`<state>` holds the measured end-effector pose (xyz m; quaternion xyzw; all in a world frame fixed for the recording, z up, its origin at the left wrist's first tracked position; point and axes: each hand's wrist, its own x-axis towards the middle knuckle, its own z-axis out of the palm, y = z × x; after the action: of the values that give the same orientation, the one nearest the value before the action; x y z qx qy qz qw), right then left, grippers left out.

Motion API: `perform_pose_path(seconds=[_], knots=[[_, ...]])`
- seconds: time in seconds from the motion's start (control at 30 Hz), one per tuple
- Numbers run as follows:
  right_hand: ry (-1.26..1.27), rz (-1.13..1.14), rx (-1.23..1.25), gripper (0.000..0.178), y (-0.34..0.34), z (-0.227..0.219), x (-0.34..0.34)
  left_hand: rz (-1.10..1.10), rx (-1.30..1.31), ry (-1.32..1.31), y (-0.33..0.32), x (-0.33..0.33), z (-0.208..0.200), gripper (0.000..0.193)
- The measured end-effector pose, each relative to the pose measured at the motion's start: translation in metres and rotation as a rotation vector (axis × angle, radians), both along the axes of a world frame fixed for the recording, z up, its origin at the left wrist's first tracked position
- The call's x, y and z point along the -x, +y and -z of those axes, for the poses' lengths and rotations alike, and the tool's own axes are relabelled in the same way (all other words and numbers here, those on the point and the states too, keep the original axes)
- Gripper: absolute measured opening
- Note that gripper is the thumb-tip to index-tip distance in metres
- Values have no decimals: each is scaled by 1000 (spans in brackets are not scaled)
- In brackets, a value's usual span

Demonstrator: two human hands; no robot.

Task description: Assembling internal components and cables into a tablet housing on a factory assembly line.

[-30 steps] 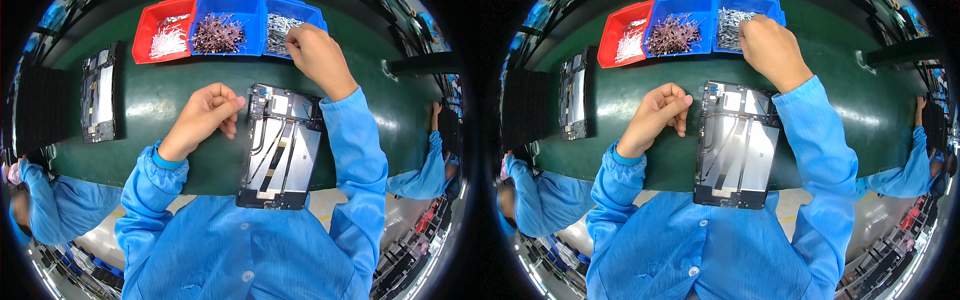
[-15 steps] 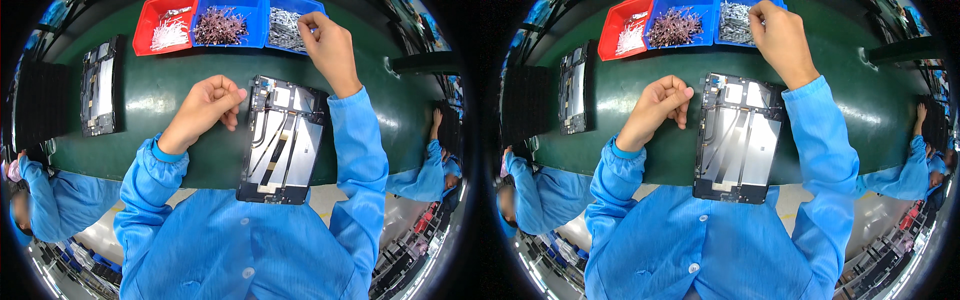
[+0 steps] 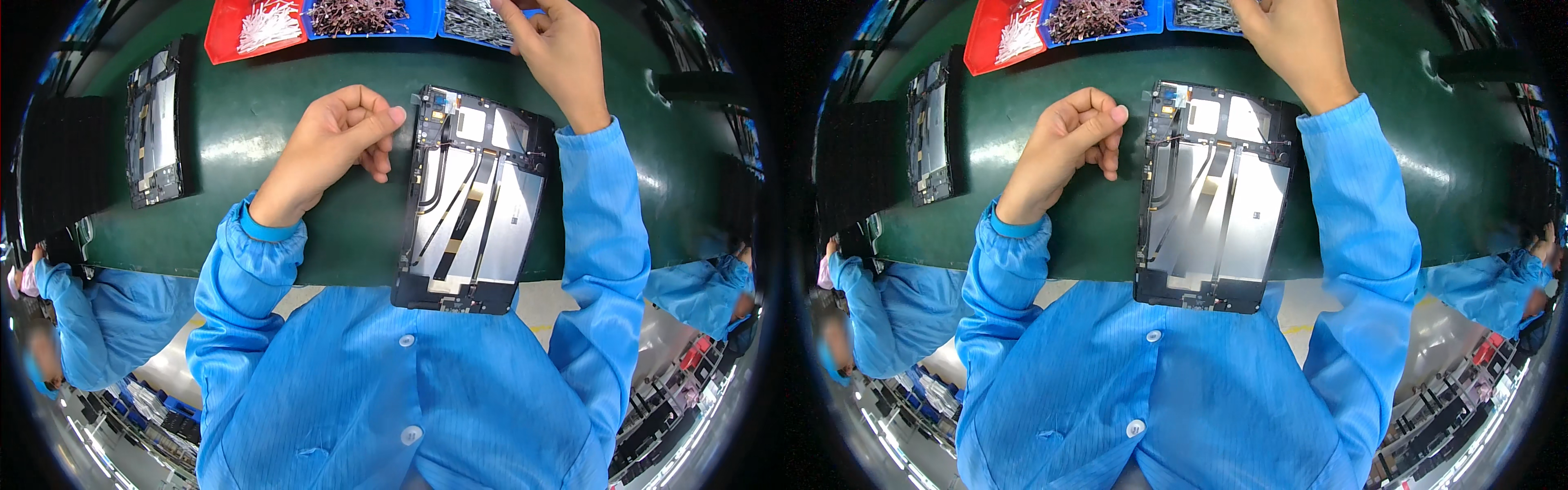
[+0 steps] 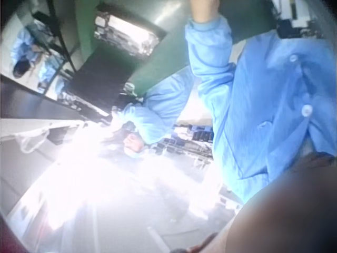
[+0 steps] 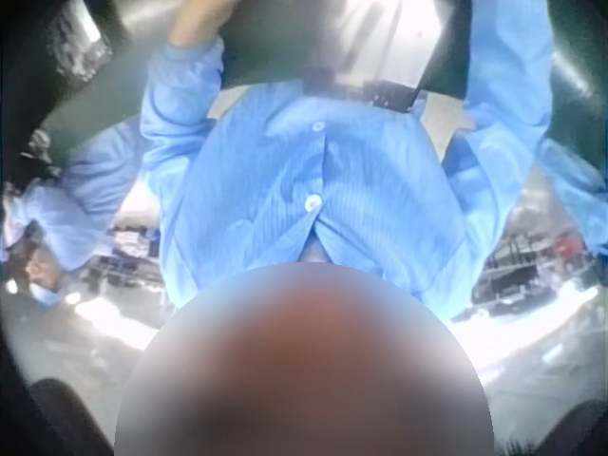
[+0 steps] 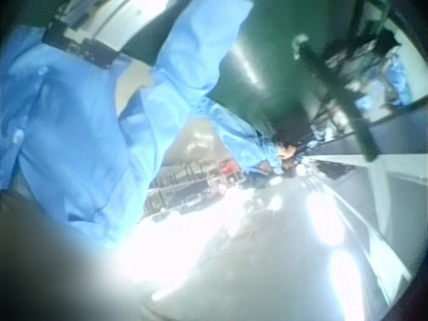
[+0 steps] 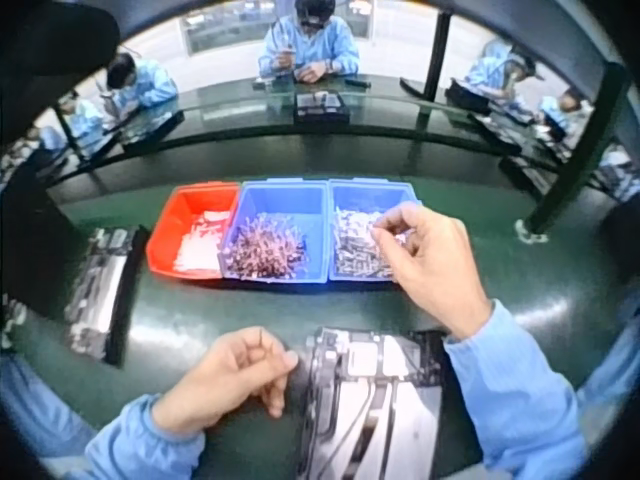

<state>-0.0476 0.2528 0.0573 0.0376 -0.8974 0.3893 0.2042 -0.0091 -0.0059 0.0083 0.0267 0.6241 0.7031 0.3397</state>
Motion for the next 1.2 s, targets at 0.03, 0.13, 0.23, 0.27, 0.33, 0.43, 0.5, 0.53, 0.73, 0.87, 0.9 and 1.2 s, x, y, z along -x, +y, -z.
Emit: perform_pose_path(seconds=[0.03,0.13,0.23,0.27,0.33,0.43,0.5,0.53,0.73,0.87,0.9,1.2], knots=[[-4,3,1,14,1,3,1,-5,16,11,1,-1,0,24],[74,-7,-16,15,3,9,0,-12,30,20,1,-2,2,24],[26,-33,62,18,2,8,-1,-13,25,23,0,-2,2,23],[-61,-32,106,18,3,6,-1,-10,22,28,0,-2,2,23],[-150,-30,151,19,2,2,-2,-9,24,28,1,-1,2,23],[-144,25,118,20,-2,-5,-7,-9,24,29,1,-1,3,23],[-97,14,-39,18,-2,-9,-8,-12,23,29,1,0,3,22],[-95,11,-40,18,-1,-7,-8,-8,31,34,1,-1,2,23],[-121,-198,345,17,-1,8,-38,-2,12,63,2,-6,-3,18],[-368,-306,576,17,-20,8,-76,-25,-139,162,8,-15,-5,21],[-395,-349,617,17,-23,11,-81,-43,-192,206,10,-17,-6,24],[43,-402,112,17,-34,29,-88,-86,-119,265,13,-17,1,17]])
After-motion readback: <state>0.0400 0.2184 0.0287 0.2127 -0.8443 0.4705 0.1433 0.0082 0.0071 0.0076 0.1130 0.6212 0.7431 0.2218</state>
